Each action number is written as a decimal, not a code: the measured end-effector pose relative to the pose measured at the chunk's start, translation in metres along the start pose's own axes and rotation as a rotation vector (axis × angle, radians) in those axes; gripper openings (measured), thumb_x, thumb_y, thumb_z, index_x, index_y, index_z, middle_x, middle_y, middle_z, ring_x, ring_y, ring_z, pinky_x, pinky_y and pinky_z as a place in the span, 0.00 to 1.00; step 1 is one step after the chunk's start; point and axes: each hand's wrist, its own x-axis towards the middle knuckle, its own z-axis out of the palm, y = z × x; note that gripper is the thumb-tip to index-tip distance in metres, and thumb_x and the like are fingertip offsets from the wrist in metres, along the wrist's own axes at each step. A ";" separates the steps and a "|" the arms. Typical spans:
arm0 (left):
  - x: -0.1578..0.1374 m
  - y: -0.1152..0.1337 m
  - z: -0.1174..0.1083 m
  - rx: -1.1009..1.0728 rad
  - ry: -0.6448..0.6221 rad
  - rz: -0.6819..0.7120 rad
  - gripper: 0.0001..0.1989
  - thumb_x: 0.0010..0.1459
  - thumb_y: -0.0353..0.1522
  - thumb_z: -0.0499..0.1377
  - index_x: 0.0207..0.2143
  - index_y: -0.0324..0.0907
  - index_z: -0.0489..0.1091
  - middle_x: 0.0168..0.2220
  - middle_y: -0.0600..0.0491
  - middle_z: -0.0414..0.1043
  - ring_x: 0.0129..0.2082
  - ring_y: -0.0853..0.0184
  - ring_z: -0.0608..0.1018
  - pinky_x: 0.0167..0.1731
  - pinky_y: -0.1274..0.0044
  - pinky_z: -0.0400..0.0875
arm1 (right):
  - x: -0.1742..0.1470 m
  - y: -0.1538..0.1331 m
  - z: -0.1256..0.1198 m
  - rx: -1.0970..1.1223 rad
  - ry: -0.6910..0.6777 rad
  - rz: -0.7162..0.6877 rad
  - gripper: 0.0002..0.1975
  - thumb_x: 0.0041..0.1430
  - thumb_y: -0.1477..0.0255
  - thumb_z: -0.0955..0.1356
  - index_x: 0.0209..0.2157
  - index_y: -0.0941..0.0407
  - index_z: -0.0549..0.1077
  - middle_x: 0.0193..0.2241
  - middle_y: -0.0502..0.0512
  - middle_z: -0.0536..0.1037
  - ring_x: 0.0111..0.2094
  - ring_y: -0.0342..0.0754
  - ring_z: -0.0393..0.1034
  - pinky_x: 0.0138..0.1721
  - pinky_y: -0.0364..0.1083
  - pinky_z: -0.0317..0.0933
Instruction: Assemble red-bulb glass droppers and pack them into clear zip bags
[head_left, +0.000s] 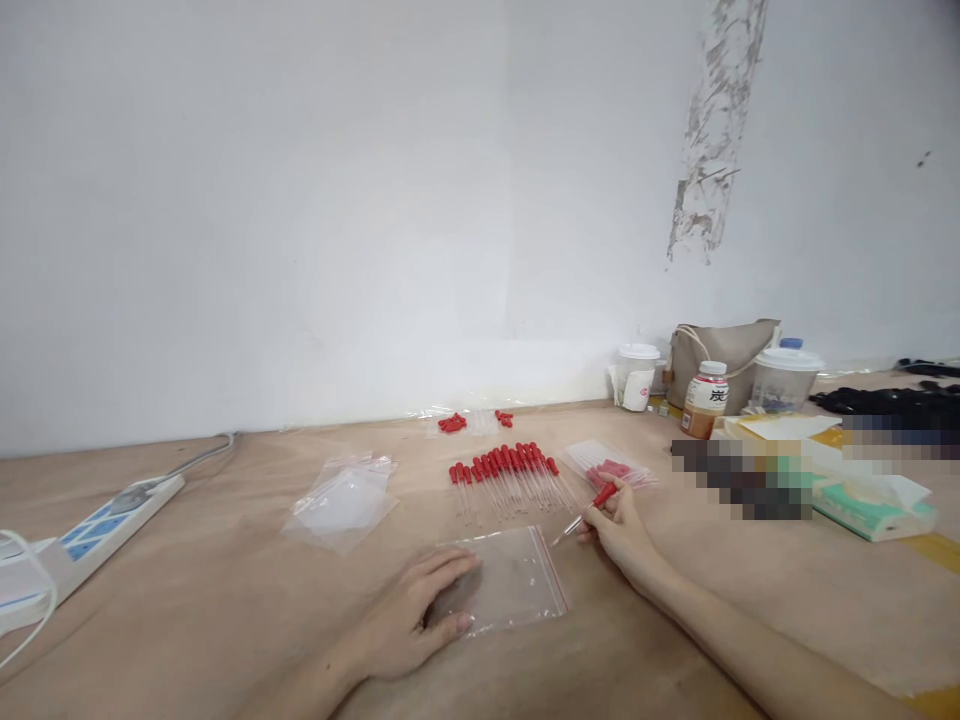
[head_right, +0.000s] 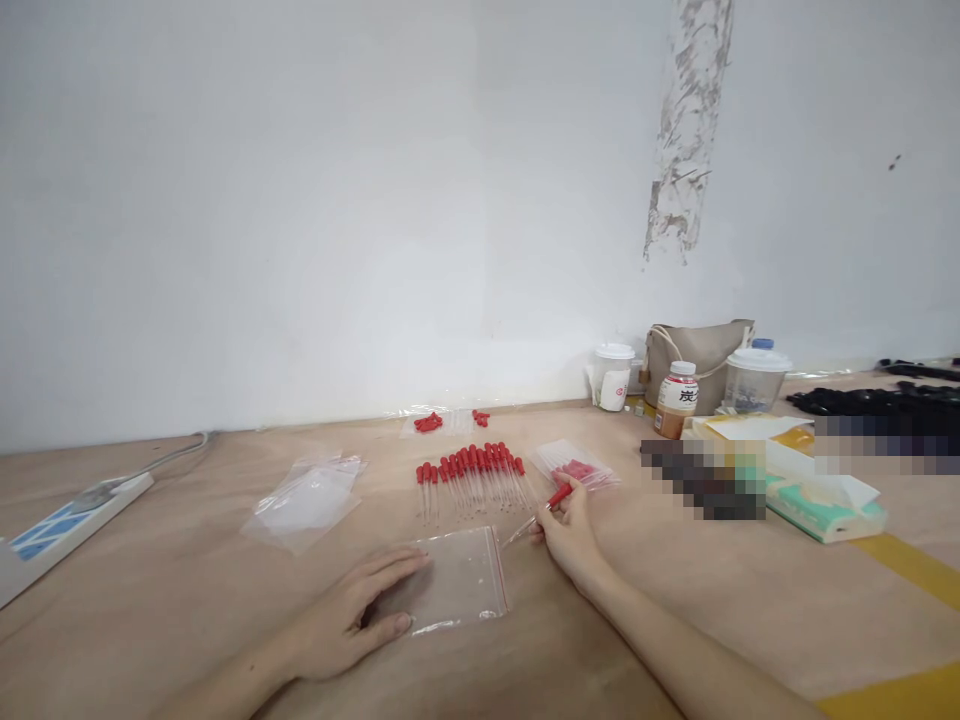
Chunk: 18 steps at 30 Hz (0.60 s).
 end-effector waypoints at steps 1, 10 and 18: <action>0.000 0.000 0.000 0.002 -0.002 0.002 0.24 0.57 0.40 0.51 0.56 0.49 0.53 0.56 0.52 0.56 0.54 0.60 0.60 0.52 0.66 0.55 | 0.000 0.000 0.001 0.012 -0.008 0.013 0.32 0.43 0.72 0.66 0.48 0.51 0.47 0.25 0.45 0.61 0.20 0.42 0.64 0.21 0.43 0.65; 0.000 0.001 0.000 -0.018 0.016 0.001 0.25 0.56 0.40 0.52 0.56 0.49 0.53 0.55 0.51 0.57 0.54 0.59 0.61 0.52 0.66 0.56 | -0.011 0.005 0.006 0.104 -0.349 0.176 0.18 0.46 0.62 0.66 0.36 0.55 0.61 0.26 0.50 0.70 0.25 0.43 0.68 0.32 0.46 0.65; 0.001 -0.002 0.002 -0.017 0.002 0.006 0.25 0.57 0.40 0.51 0.56 0.50 0.52 0.56 0.52 0.57 0.55 0.60 0.59 0.53 0.65 0.54 | -0.004 -0.003 -0.011 -0.417 -0.629 -0.143 0.14 0.45 0.63 0.68 0.32 0.57 0.72 0.25 0.51 0.72 0.27 0.43 0.64 0.30 0.43 0.59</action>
